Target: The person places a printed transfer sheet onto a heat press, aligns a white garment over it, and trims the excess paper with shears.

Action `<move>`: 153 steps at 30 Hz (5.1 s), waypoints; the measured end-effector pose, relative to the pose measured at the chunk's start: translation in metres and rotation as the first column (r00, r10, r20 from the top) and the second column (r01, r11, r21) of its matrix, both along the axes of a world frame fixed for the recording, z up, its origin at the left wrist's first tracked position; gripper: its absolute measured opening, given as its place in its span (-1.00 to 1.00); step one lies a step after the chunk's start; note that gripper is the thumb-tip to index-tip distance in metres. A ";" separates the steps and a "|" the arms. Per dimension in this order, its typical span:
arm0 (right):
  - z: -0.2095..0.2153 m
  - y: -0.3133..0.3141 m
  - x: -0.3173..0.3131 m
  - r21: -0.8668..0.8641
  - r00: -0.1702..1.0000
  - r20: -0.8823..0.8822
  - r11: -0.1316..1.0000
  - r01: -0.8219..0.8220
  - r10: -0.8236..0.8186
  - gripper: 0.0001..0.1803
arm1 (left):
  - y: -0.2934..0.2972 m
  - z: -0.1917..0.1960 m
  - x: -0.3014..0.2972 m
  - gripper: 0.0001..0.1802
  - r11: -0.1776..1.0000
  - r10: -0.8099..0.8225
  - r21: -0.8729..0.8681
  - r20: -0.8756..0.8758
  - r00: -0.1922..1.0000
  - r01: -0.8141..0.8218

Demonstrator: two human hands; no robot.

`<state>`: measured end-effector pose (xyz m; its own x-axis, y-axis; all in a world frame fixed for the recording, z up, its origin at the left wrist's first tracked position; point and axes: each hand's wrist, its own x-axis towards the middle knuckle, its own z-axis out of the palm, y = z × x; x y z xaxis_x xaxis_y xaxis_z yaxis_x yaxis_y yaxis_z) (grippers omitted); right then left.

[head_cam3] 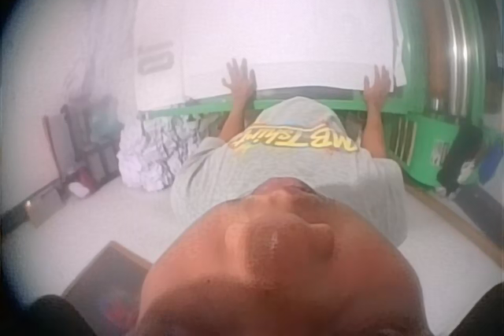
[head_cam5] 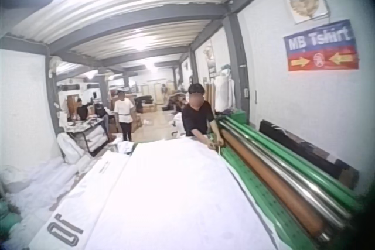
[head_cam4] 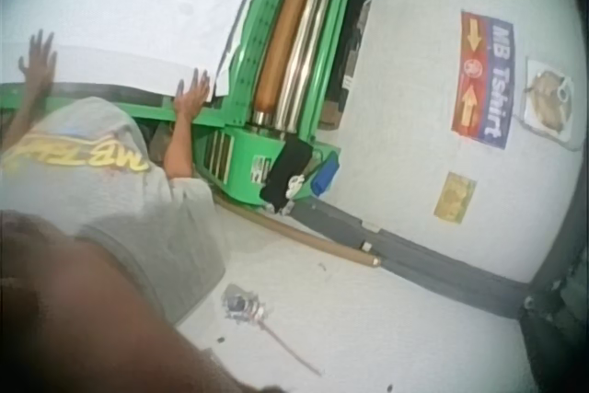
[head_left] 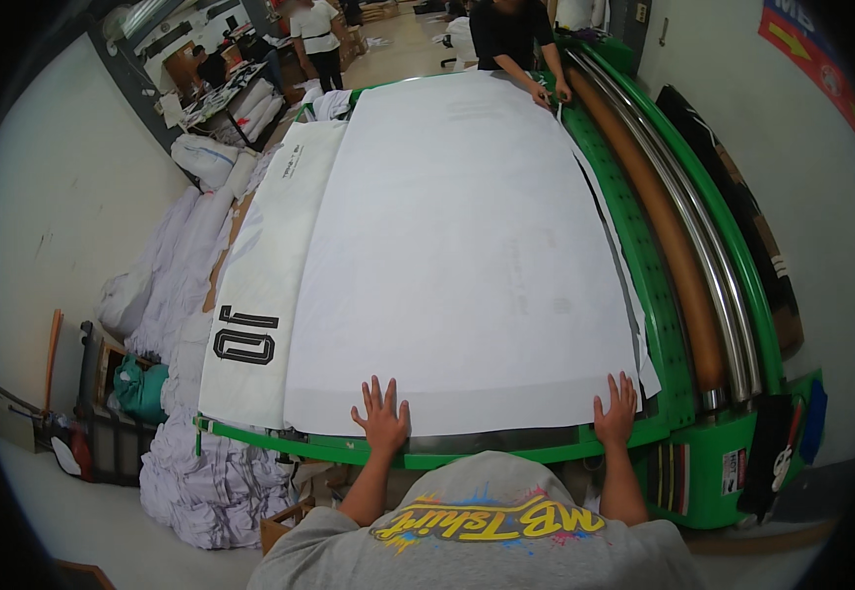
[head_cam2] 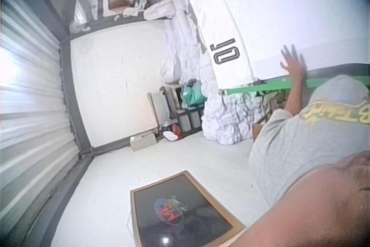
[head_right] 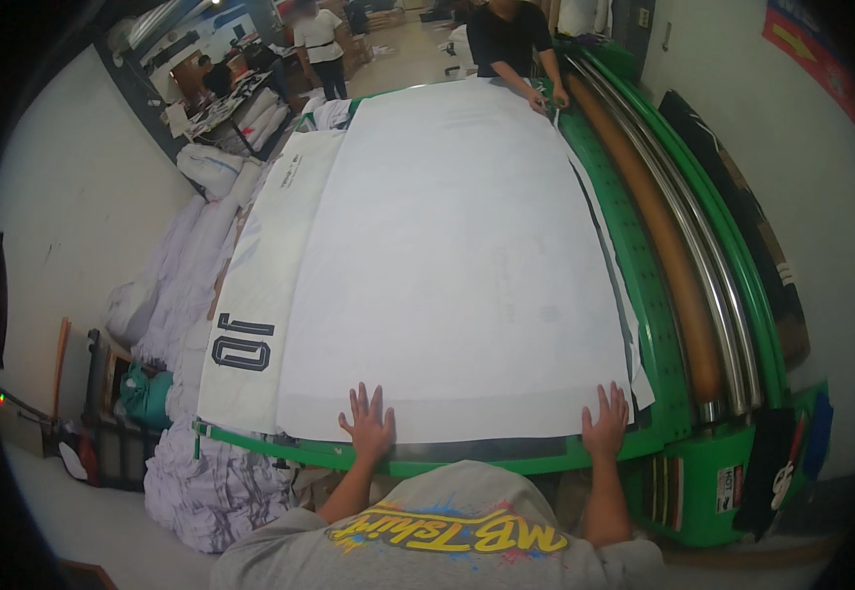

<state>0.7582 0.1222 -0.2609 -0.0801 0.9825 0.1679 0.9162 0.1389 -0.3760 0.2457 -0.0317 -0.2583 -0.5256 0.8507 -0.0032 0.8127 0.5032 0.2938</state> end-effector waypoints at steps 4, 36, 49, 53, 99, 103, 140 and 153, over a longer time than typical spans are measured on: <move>0.000 -0.001 0.001 0.004 1.000 0.013 1.000 0.000 0.000 -0.26 | 0.003 0.003 0.001 -0.26 1.000 0.012 -0.016 0.017 1.000 -0.012; 0.003 -0.001 -0.001 0.015 1.000 0.014 1.000 -0.005 0.004 -0.26 | 0.001 -0.002 0.000 -0.26 1.000 0.004 -0.003 -0.025 1.000 -0.004; 0.002 -0.001 -0.001 0.000 1.000 0.026 1.000 0.009 -0.009 -0.26 | 0.001 0.000 0.001 -0.26 1.000 0.014 0.004 -0.009 1.000 -0.014; -0.002 -0.003 -0.001 0.021 1.000 0.027 1.000 0.008 -0.008 -0.27 | 0.000 -0.001 0.000 -0.25 1.000 0.013 0.016 -0.008 1.000 -0.013; 0.000 0.000 0.002 0.060 1.000 0.011 0.998 0.001 -0.001 -0.28 | 0.007 0.001 0.005 -0.25 1.000 0.010 -0.025 -0.045 0.999 -0.011; -0.005 -0.003 0.011 0.084 1.000 0.001 0.996 0.025 -0.025 -0.27 | 0.015 -0.003 0.004 -0.26 0.999 -0.004 -0.042 -0.084 0.996 0.000; 0.201 -0.097 0.449 -0.207 0.002 -0.865 0.360 0.910 -0.502 -0.44 | 0.002 -0.006 0.002 -0.25 1.000 0.013 0.014 -0.052 0.999 -0.012; 0.206 -0.074 0.429 -0.124 0.037 -0.927 0.398 0.909 -0.373 -0.38 | 0.004 -0.005 -0.004 -0.25 1.000 0.003 -0.023 -0.033 0.999 -0.004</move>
<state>1.1875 0.0482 -0.0548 0.9598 0.2803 0.0122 0.0043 0.0286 -0.9996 0.2421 -0.0276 -0.2637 -0.5287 0.8488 -0.0056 0.8199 0.5124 0.2553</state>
